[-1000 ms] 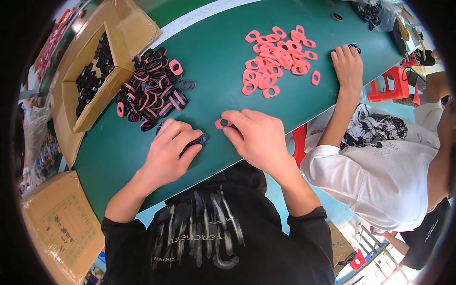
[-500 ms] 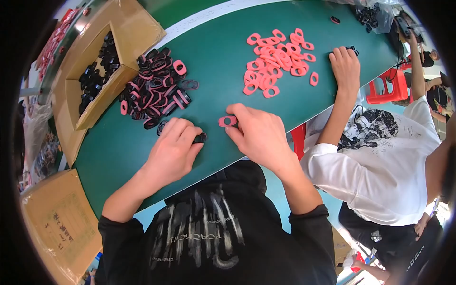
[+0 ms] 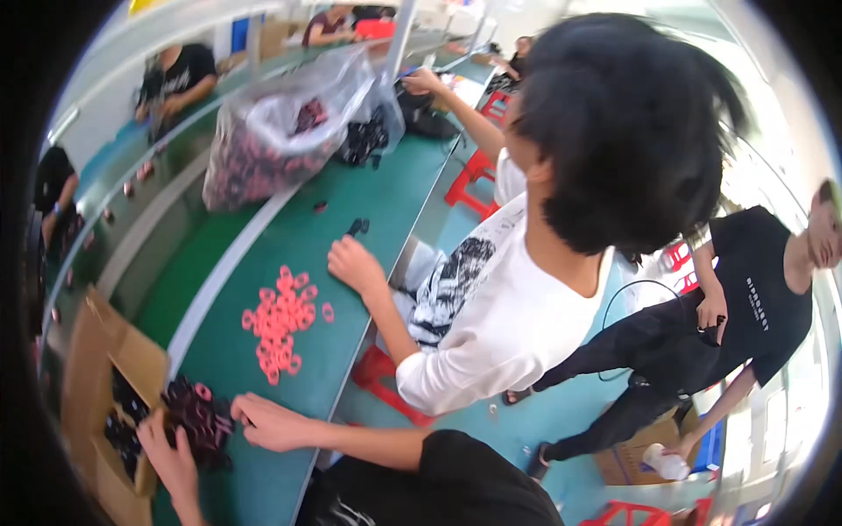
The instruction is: The person assembles components by taking plastic pieces from a box and attaching rubber rings onto them by hand.
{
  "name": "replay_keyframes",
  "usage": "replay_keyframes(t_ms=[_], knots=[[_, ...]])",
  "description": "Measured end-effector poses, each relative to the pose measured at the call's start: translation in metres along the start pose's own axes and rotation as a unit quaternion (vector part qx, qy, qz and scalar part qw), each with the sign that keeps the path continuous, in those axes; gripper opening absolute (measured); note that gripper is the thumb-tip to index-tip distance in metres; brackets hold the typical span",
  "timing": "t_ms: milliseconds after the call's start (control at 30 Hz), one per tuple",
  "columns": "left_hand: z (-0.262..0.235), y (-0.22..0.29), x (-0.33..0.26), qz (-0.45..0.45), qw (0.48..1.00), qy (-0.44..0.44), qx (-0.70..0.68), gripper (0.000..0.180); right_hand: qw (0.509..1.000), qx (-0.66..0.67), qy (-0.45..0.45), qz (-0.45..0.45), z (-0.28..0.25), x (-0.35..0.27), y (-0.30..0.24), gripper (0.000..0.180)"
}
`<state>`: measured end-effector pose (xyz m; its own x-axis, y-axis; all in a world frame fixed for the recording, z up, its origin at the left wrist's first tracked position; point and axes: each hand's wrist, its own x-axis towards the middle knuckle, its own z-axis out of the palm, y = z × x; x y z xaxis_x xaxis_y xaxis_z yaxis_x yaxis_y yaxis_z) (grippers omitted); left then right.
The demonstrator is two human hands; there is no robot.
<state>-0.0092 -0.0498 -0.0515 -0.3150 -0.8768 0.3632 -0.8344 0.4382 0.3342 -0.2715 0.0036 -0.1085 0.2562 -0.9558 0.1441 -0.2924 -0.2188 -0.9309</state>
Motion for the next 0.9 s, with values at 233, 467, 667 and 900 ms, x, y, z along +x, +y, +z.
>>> replay_keyframes(t_ms=[233,467,667,900], knots=[[0.005,0.094,-0.022,0.246,0.942,-0.122,-0.191,0.042,0.964,0.218,-0.066,0.140,-0.009,-0.022,-0.032,0.072],[0.001,0.096,-0.037,0.268,0.925,-0.195,-0.184,0.035,0.928,0.311,-0.108,0.172,-0.002,-0.041,-0.034,0.046],[0.000,0.079,-0.062,0.281,0.907,-0.213,-0.230,0.024,0.958,0.195,-0.164,0.133,0.001,-0.041,-0.043,0.034],[-0.008,0.058,-0.101,0.280,0.942,-0.147,-0.117,0.019,0.977,-0.170,0.079,-0.103,0.040,-0.052,-0.013,0.028]])
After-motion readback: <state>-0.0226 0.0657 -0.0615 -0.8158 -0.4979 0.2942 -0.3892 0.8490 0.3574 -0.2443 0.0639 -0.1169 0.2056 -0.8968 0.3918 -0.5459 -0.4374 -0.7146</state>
